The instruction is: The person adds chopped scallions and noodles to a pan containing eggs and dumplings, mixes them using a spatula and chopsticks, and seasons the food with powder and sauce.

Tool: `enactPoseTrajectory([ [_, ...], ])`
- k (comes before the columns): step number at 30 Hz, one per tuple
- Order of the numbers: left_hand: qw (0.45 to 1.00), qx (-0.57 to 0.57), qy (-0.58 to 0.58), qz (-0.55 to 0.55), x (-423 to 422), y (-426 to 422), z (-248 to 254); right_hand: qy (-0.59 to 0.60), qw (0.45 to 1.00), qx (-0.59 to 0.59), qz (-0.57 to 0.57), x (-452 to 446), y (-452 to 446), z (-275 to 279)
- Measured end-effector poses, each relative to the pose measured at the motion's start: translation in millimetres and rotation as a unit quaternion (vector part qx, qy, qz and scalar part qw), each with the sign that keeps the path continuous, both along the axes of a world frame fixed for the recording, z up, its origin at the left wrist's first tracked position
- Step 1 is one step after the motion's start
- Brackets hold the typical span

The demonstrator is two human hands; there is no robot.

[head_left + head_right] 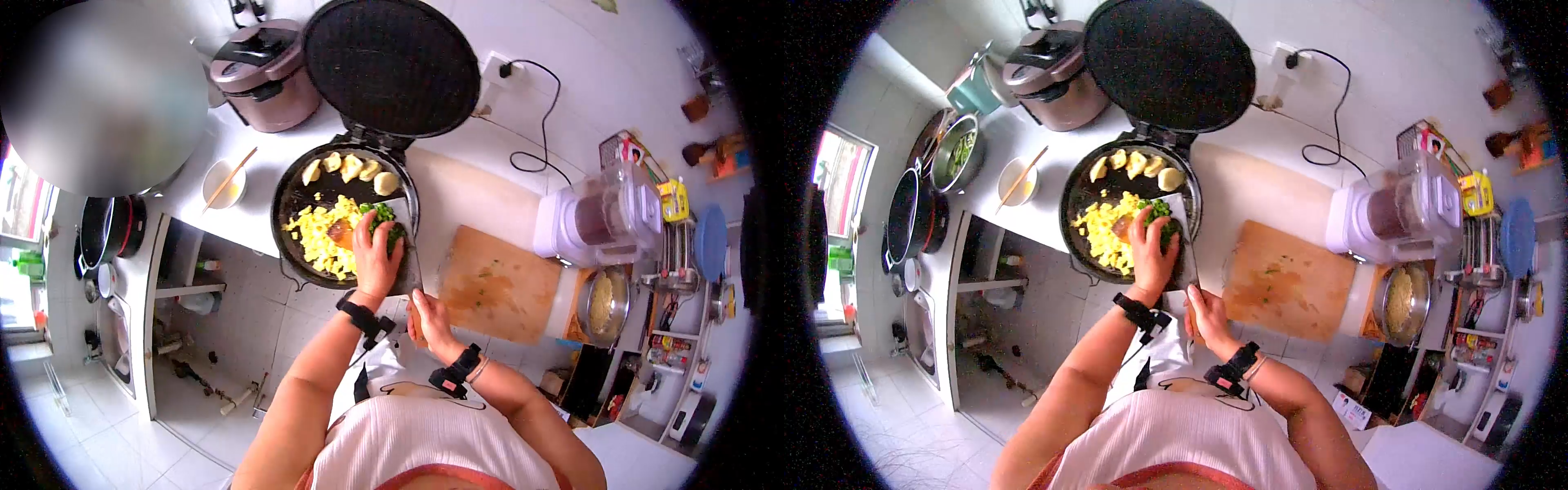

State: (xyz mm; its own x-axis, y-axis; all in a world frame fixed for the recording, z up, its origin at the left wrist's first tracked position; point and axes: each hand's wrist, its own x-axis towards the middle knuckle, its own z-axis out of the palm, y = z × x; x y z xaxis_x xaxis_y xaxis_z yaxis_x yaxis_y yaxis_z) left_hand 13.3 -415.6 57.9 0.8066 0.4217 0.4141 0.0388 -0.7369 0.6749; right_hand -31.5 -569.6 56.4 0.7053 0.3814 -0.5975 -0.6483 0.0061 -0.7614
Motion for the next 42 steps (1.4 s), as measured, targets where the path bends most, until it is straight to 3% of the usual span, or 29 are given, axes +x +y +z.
enactPoseTrajectory([
  [8, 0.996, 0.007, 0.041, 0.080, 4, 95, -53, -0.035, 0.995, -0.093, 0.016, 20, 33, 0],
  [10, 0.993, 0.055, 0.068, 0.083, 1, 101, -51, -0.049, 0.992, -0.119, 0.012, 25, 35, 2],
  [13, 0.994, 0.038, 0.083, 0.065, 1, 99, -44, -0.105, 0.977, -0.183, 0.026, 29, 36, 3],
  [17, 0.997, -0.065, -0.028, 0.023, 14, 87, -32, -0.146, 0.964, -0.219, 0.048, 30, 37, 15],
  [20, 0.997, -0.064, -0.049, -0.002, 25, 85, -12, -0.140, 0.967, -0.206, 0.058, 30, 38, 23],
  [26, 0.998, -0.012, 0.057, 0.036, 25, 116, -52, -0.091, 0.984, -0.146, 0.042, 27, 32, 30],
  [32, 0.996, -0.080, -0.031, -0.020, 19, 98, -13, -0.077, 0.988, -0.131, 0.041, 31, 28, 31],
  [34, 0.999, -0.031, -0.029, -0.015, 27, 97, -15, -0.080, 0.987, -0.125, 0.059, 35, 28, 32],
  [36, 0.998, -0.029, 0.039, 0.047, 25, 105, -20, -0.069, 0.990, -0.112, 0.046, 32, 28, 31],
  [38, 0.997, -0.011, 0.017, 0.070, 19, 110, -35, -0.060, 0.993, -0.101, 0.028, 32, 25, 32],
  [40, 0.985, -0.098, 0.129, 0.057, 13, 107, -40, -0.033, 0.997, -0.063, 0.016, 32, 20, 36],
  [42, 0.997, -0.028, 0.043, 0.055, 8, 108, -53, -0.018, 0.999, -0.044, 0.000, 32, 11, 25],
])
